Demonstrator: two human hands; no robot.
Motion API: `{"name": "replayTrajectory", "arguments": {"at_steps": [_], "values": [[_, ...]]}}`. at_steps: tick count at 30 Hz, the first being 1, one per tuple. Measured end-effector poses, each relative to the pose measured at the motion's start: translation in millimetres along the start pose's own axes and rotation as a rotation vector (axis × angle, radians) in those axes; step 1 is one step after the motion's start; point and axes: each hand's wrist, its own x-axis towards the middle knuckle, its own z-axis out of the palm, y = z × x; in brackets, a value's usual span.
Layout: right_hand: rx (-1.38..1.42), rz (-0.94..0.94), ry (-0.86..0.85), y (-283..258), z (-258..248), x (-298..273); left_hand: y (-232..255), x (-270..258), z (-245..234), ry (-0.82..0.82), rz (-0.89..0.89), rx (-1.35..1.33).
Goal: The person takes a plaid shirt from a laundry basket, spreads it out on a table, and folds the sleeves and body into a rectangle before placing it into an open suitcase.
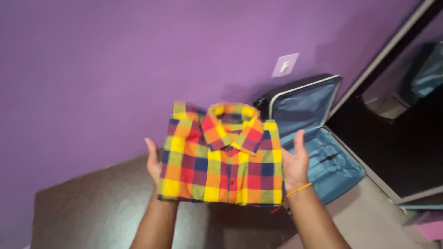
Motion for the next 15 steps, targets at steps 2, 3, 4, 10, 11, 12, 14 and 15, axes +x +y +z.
{"name": "replayTrajectory", "arguments": {"at_steps": [2, 3, 4, 10, 11, 12, 14, 15], "values": [[0.067, 0.046, -0.059, -7, -1, -13, -18, 6, 3, -0.077, 0.003, -0.017], [0.069, 0.027, -0.006, -13, -1, -19, -26, 9, 7, -0.022, 0.003, -0.008], [0.072, 0.004, 0.038, -21, 2, -21, -30, 16, 14, 0.023, 0.009, 0.006], [0.074, -0.182, -0.069, -89, -10, -54, -53, 38, 65, 0.030, -0.158, -0.063], [0.081, -0.189, -0.059, -90, -18, -56, -61, 39, 68, 0.031, -0.172, -0.059], [0.126, -0.218, 0.072, -93, -29, -58, -70, 42, 70, 0.067, -0.216, -0.046], [0.185, -0.245, 0.216, -98, -53, -60, -90, 59, 70, 0.114, -0.274, -0.025], [0.129, -0.271, 0.190, -98, -68, -63, -101, 70, 67, 0.072, -0.275, 0.026]]}}
